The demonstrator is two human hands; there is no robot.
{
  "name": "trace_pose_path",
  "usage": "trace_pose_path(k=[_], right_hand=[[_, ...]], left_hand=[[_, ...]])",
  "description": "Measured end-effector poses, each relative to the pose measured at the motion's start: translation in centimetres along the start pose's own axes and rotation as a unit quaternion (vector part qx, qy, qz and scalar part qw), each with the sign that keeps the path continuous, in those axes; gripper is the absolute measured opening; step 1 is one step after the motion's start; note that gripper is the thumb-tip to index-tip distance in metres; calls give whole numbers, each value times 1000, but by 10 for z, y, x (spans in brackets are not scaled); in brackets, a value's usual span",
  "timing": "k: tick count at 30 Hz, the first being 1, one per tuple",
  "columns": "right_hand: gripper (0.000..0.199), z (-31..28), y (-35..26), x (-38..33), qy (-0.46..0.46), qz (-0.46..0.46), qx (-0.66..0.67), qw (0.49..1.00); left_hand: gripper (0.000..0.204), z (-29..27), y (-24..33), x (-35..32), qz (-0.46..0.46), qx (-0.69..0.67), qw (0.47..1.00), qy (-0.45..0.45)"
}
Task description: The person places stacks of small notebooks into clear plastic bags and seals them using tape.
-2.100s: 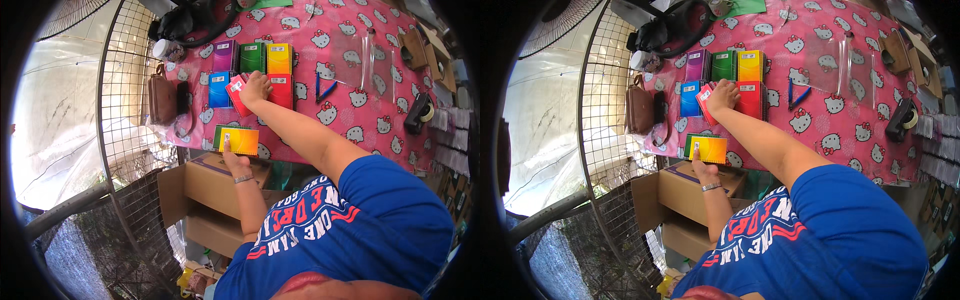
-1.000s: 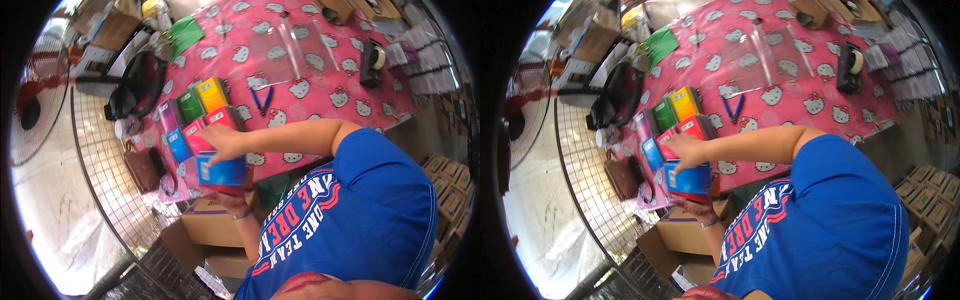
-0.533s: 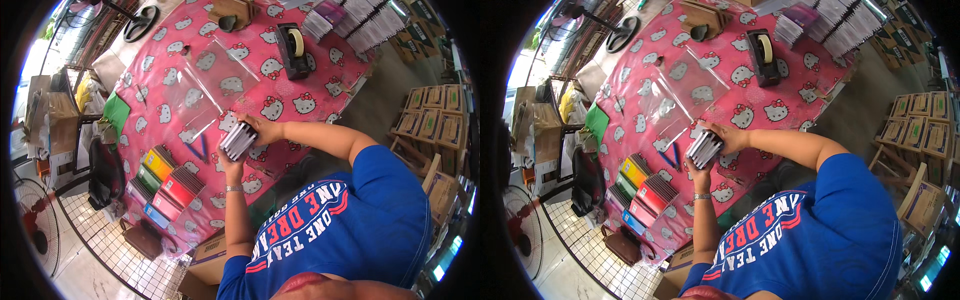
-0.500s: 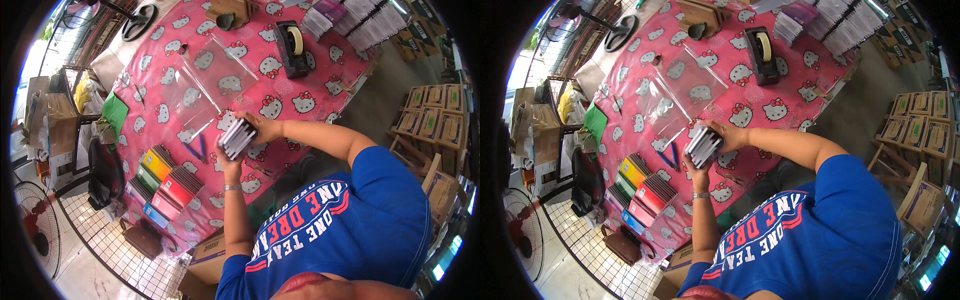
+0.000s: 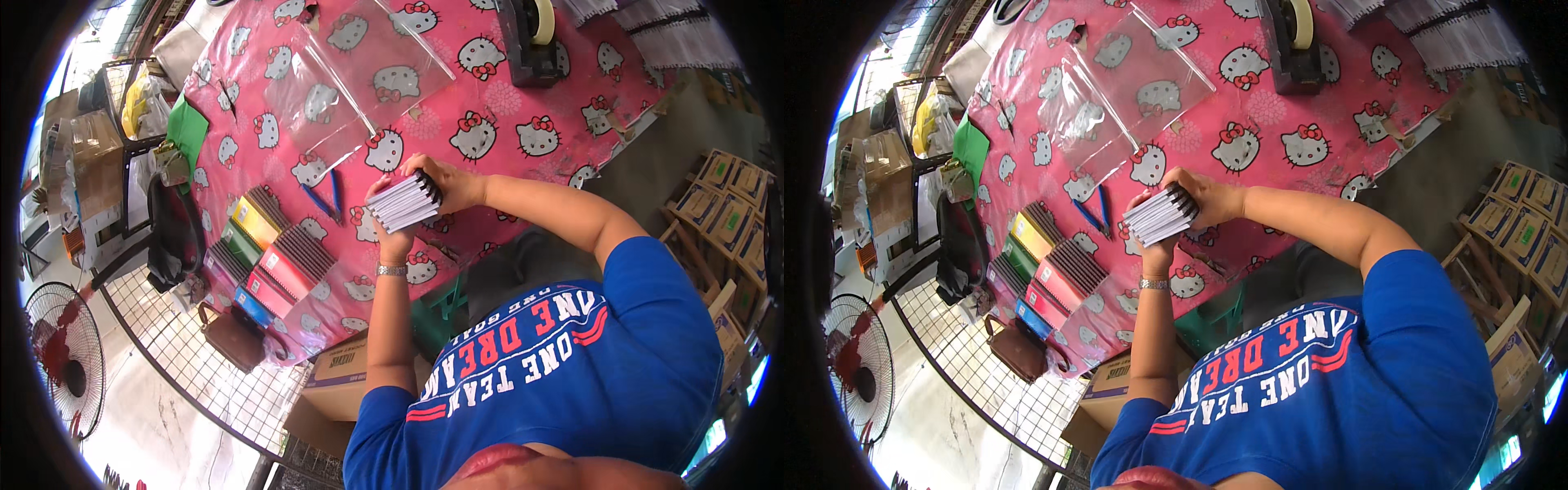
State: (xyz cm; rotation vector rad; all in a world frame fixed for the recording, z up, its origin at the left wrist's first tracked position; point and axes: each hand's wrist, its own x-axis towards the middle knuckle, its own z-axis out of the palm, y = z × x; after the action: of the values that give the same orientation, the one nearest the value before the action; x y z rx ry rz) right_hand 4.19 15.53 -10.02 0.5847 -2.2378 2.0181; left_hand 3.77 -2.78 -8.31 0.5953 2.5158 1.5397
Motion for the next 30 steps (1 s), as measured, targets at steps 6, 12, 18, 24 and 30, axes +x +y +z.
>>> trace_pose_path(k=[6,12,18,24,30], right_hand=[[68,-17,-1,-7,-19,11,-62,998],[112,-20,-125,23,-97,-75,-286,950],[109,-2,-124,22,-100,69,-421,899],[121,-32,-85,15,-40,3,-75,996],[85,-24,-34,-10,-29,47,-129,990]], left_hand=[[73,5,-3,4,-7,-51,999,2],[80,-10,-38,-11,39,149,980,-125],[54,-7,-18,4,94,229,958,-145],[59,-6,-88,-23,20,87,985,-145],[67,12,-49,-3,-53,-68,995,-58]])
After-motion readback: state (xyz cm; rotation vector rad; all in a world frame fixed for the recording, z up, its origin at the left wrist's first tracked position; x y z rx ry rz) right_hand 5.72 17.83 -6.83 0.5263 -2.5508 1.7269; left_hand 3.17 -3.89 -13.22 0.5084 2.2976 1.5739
